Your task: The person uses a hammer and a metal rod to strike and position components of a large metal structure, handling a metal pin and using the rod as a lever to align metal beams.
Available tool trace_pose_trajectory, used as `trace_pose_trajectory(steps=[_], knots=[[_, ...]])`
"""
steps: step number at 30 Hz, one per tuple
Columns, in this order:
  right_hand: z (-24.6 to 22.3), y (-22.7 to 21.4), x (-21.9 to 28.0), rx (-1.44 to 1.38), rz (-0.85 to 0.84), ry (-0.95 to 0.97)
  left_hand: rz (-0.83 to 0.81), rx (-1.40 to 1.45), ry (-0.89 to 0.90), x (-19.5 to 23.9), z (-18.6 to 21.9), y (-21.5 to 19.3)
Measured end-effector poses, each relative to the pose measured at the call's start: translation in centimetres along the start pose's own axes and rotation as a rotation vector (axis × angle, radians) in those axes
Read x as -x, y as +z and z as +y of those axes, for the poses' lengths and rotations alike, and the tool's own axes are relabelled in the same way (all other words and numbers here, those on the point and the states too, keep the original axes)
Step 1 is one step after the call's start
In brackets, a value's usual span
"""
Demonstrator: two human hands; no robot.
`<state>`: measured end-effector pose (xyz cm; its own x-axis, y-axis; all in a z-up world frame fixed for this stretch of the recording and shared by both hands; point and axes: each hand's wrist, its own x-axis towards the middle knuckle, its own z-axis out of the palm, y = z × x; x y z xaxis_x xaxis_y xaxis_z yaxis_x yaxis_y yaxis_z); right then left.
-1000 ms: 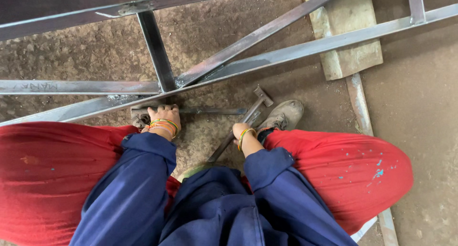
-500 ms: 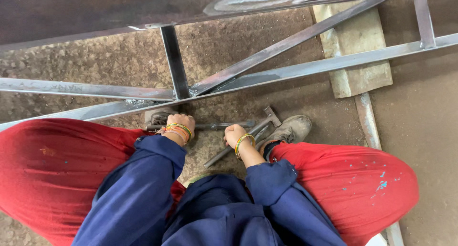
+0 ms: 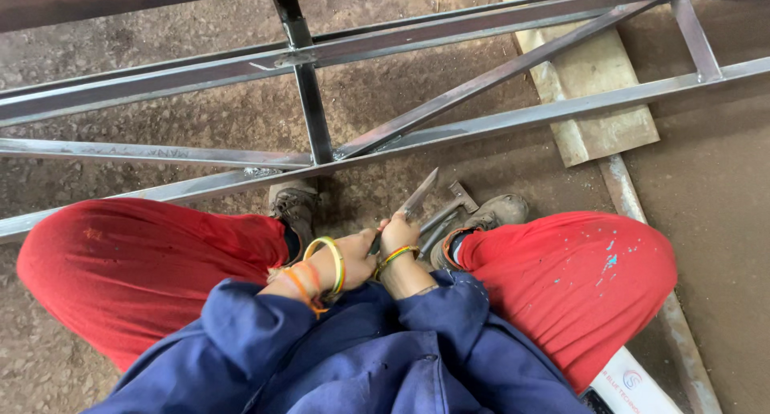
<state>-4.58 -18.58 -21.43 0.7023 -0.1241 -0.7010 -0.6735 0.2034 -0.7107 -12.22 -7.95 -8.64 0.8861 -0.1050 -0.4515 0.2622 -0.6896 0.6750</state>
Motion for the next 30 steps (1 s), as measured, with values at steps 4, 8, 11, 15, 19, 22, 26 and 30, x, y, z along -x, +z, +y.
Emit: trace_pose_trajectory(steps=[4,8,11,15,19,22,26,30], knots=[[-5.6,1.5,6.0,-0.002,-0.080,-0.215,0.002,0.727,-0.248,6.8,1.1,-0.4],[-7.8,4.1,8.8,0.250,-0.240,-0.280,0.223,1.242,-0.421,9.4,2.9,0.3],[-6.2,5.4,8.6,0.265,-0.584,-0.289,0.284,1.525,-0.542,9.5,3.2,0.5],[-2.7,6.3,7.5,0.438,-0.824,-0.169,0.322,1.873,-0.611,8.5,2.5,-0.1],[-0.5,4.6,7.4,0.349,-0.772,0.206,0.335,1.860,-0.638,7.4,1.7,1.9],[-1.2,4.8,7.2,0.384,-0.735,0.179,0.431,1.827,-0.743,5.7,1.0,3.4],[-5.5,9.5,3.5,0.461,-0.756,0.123,0.385,1.861,-0.699,-1.2,-1.4,1.4],[-10.6,17.5,-3.5,0.665,-0.679,0.285,0.625,1.746,-0.659,-13.1,-5.8,-5.9]])
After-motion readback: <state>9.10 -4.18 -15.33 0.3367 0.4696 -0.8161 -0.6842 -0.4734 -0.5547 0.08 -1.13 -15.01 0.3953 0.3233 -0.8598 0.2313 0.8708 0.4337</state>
